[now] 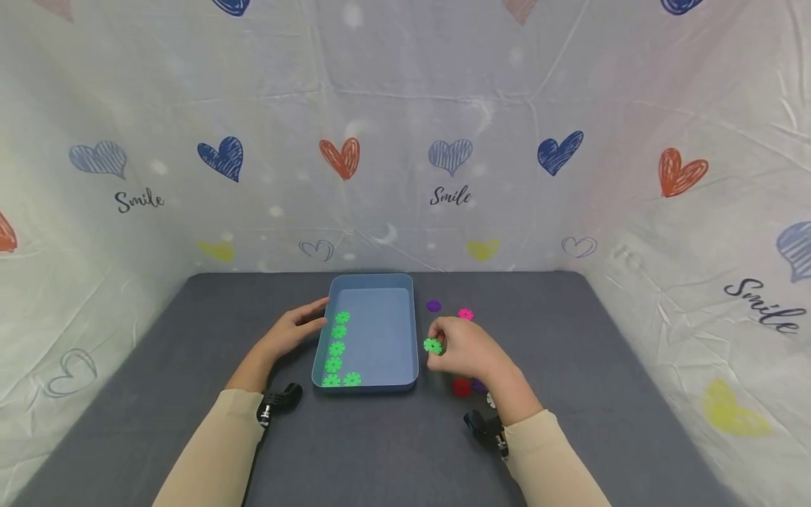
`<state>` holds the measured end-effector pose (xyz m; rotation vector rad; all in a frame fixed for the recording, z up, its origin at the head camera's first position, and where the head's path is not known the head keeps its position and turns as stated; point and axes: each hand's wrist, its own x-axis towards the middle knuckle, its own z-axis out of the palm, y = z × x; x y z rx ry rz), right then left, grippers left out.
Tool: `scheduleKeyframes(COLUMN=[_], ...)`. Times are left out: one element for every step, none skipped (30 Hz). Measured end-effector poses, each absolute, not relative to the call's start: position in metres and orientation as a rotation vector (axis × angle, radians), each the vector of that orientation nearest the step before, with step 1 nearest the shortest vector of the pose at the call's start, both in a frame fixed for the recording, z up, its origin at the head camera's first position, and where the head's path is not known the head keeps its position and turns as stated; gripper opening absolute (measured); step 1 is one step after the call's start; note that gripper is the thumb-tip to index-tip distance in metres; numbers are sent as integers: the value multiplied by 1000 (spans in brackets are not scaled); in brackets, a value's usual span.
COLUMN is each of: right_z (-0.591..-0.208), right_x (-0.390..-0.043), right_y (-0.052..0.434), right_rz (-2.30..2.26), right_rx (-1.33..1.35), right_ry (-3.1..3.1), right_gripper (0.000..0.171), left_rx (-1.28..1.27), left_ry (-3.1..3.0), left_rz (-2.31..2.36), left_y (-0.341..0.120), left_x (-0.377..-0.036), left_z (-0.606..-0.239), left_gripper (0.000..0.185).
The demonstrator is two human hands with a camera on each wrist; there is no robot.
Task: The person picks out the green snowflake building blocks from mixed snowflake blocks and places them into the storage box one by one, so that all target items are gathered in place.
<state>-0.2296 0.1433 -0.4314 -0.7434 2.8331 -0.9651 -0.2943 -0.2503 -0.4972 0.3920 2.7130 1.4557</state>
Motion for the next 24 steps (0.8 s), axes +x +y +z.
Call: scheduleKeyframes(right_z=[-429,-426,-424,-422,-420,-418,-416,-414,-412,-410,-408,-407,-406,-405,-405,-406,-406,-407,-407,-408,-409,-411,-412,-415], right_x=[-230,-231,-232,-233,-234,-235,-236,-237,-239,-240,-241,-243,-245,-246,-248,-250,-252,-253,-254,-255,-256,-257,-258,-258], right_y=[140,137,134,130,126,122,117,113,108,103,98,93,88,84,79,75,71,66,63,59,55,51,47,43], right_rz=[-979,-986,-983,-978,-968,-952,-935,-913,-888,-867,-840,-809,-783,-761,-737,-709,-686,-666,-655,-636,-620,-607,-595,-577], right_rx=[-755,-771,-786,-802,-823,-844,-866,-895,-926,-960,-995,-1023,-1048,-1069,-1089,-1098,-1103,-1098,-1092,-1086,-1078,-1067,-1063,-1058], right_ry=[2826,2820,2819,2817,2816,2819,2826,2834,2843,2849,2857,2867,2871,2871,2867,2866,2861,2856,2845,2837,2827,2816,2804,2794], right_gripper=[21,22,22,23,24,25,25,26,26,26,25,24,24,24,24,24,24,23,23,23,22,22,22,21], left_rx=[392,388,384,381,378,375,373,371,371,374,384,391,400,408,415,421,427,426,429,428,429,433,434,435], left_ry=[2717,2717,2716,2714,2713,2709,2706,2703,2702,2701,2699,2696,2693,2686,2679,2673,2668,2666,2665,2663,2665,2667,2669,2668], left_rz=[1451,1453,1454,1458,1460,1465,1469,1475,1478,1481,1483,1486,1487,1493,1499,1506,1509,1513,1516,1522,1521,1521,1518,1519], left_y=[-250,-250,-250,-250,-249,-249,-249,-249,-249,-249,-250,-250,-251,-251,-251,-252,-252,-252,-251,-251,-251,-251,-251,-250], left_x=[-294,-294,-294,-294,-294,-294,-294,-293,-294,-294,-294,-293,-293,-293,-292,-292,-292,-291,-292,-292,-292,-292,-292,-292], left_z=[-497,-497,-497,-496,-496,-496,-496,-496,-496,-496,-496,-496,-495,-495,-495,-495,-494,-494,-495,-495,-496,-496,-497,-497], left_gripper=[61,60,60,60,60,59,59,59,59,58,59,59,59,60,60,60,60,60,60,60,60,60,60,60])
